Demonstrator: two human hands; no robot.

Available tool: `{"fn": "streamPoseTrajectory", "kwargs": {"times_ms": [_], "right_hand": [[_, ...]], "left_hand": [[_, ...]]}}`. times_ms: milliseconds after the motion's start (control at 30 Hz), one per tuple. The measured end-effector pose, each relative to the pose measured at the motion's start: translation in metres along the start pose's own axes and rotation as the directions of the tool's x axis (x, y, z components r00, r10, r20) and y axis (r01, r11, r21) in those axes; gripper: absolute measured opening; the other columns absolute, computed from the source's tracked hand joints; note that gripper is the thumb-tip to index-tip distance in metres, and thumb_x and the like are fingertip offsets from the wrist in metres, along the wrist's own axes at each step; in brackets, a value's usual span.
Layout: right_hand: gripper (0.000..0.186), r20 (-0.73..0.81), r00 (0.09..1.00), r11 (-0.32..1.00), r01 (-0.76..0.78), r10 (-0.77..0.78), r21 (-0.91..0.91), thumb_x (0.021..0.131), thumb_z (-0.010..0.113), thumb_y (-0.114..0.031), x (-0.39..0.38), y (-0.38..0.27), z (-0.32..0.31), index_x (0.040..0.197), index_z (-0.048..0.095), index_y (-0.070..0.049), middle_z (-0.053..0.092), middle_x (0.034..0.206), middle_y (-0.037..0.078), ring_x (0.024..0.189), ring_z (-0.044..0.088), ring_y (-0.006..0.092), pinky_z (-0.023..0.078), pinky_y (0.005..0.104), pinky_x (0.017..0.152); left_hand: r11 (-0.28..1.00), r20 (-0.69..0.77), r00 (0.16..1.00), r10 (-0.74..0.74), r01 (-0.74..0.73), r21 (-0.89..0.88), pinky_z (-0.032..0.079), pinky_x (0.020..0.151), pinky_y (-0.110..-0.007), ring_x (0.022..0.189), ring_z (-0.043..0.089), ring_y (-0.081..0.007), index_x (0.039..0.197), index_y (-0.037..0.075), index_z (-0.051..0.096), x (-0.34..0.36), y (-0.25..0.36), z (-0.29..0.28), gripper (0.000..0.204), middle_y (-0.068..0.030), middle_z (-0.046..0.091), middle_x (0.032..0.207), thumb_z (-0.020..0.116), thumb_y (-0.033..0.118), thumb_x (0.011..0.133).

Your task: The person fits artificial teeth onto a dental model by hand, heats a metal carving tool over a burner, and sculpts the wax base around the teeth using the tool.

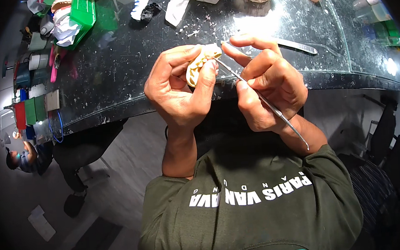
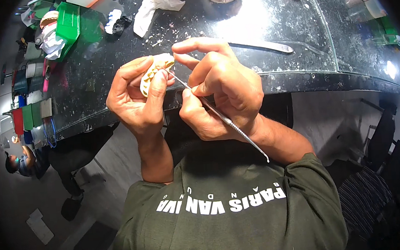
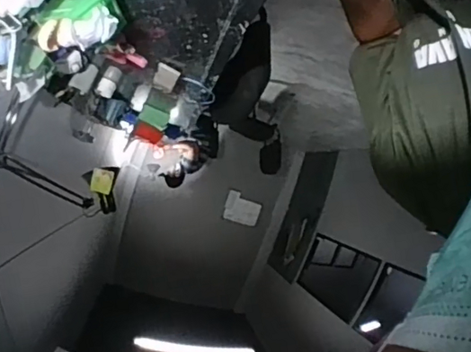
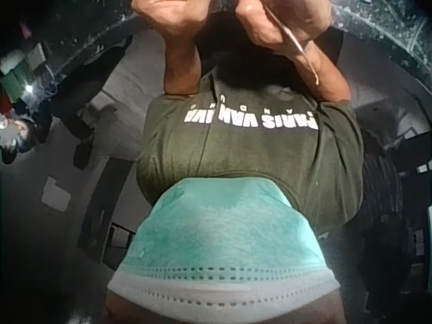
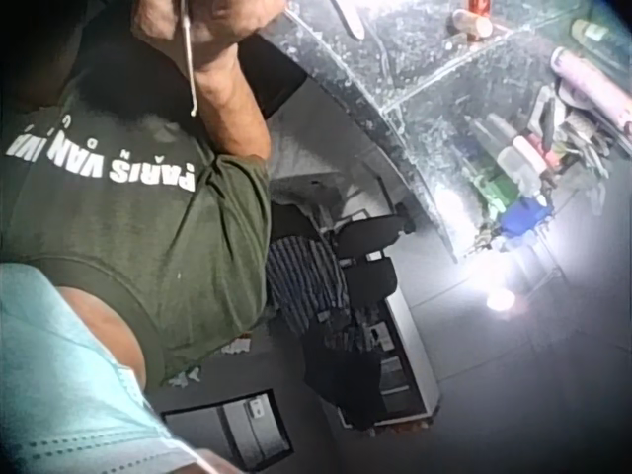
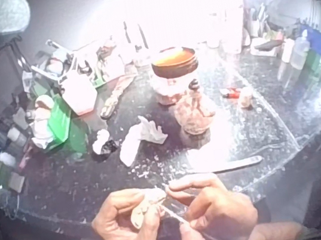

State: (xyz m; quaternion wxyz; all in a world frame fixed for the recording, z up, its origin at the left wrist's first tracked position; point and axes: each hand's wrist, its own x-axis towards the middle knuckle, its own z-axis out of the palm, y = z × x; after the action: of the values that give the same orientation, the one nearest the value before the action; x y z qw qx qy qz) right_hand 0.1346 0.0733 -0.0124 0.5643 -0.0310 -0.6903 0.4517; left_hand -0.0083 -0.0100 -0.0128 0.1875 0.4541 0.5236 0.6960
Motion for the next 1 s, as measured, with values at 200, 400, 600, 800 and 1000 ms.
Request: {"fn": "streamPoseTrajectory", "kwargs": {"times_ms": [200, 400, 600, 800, 1000], "right_hand": [[0.023, -0.114, 0.993, 1.0, -0.003, 0.001, -0.018, 0.072, 0.068, 0.013, -0.0004, 0.0023, 0.0043, 0.075, 0.051, -0.001, 0.062, 0.075, 0.01, 0.106, 0.07, 0.0404, 0.066, 0.0457, 0.088], [0.024, -0.117, 0.993, 0.999, 0.004, -0.009, -0.043, 0.07, 0.068, 0.014, 0.0003, 0.0016, 0.0048, 0.075, 0.05, -0.002, 0.061, 0.073, 0.008, 0.102, 0.072, 0.039, 0.066, 0.0443, 0.087], [0.025, -0.103, 0.994, 0.998, 0.025, -0.032, -0.066, 0.069, 0.069, 0.013, 0.0017, 0.0034, 0.004, 0.075, 0.051, -0.003, 0.06, 0.072, 0.008, 0.098, 0.073, 0.0385, 0.066, 0.0438, 0.084], [0.025, -0.087, 0.995, 0.995, 0.029, -0.038, -0.098, 0.07, 0.07, 0.013, 0.0012, 0.0033, 0.0038, 0.075, 0.05, -0.003, 0.061, 0.072, 0.008, 0.098, 0.073, 0.0384, 0.066, 0.044, 0.083], [0.025, -0.129, 0.992, 1.0, 0.013, -0.014, -0.011, 0.072, 0.068, 0.013, -0.0036, 0.0044, 0.0018, 0.075, 0.05, -0.003, 0.061, 0.075, 0.009, 0.102, 0.072, 0.0372, 0.066, 0.0437, 0.085]], "left_hand": [[1.0, 0.009, 1.0, -0.005, 0.005, 0.023, 0.064, 0.076, -0.029, 0.087, 0.075, -0.0213, 0.112, -0.01, 0.065, -0.0014, -0.0004, -0.0009, 0.023, -0.0226, 0.071, 0.111, 0.07, -0.01, 0.09], [1.0, 0.007, 1.0, 0.021, -0.021, 0.017, 0.064, 0.076, -0.029, 0.087, 0.076, -0.0213, 0.112, -0.01, 0.065, -0.0009, -0.0009, -0.0003, 0.023, -0.022, 0.07, 0.111, 0.07, -0.01, 0.089], [1.0, -0.006, 1.0, 0.016, -0.016, 0.025, 0.064, 0.076, -0.029, 0.087, 0.076, -0.0213, 0.111, -0.01, 0.066, -0.001, 0.0, 0.0007, 0.022, -0.0212, 0.07, 0.112, 0.071, -0.01, 0.089], [0.999, -0.002, 1.0, 0.024, -0.024, 0.036, 0.064, 0.077, -0.029, 0.087, 0.076, -0.0215, 0.111, -0.01, 0.066, -0.0011, 0.0004, 0.0003, 0.023, -0.0207, 0.07, 0.112, 0.071, -0.01, 0.089], [0.999, 0.001, 1.0, 0.03, -0.03, 0.044, 0.064, 0.077, -0.03, 0.089, 0.075, -0.0219, 0.111, -0.01, 0.066, -0.0009, 0.0009, 0.0013, 0.024, -0.0208, 0.07, 0.112, 0.071, -0.011, 0.088]]}}
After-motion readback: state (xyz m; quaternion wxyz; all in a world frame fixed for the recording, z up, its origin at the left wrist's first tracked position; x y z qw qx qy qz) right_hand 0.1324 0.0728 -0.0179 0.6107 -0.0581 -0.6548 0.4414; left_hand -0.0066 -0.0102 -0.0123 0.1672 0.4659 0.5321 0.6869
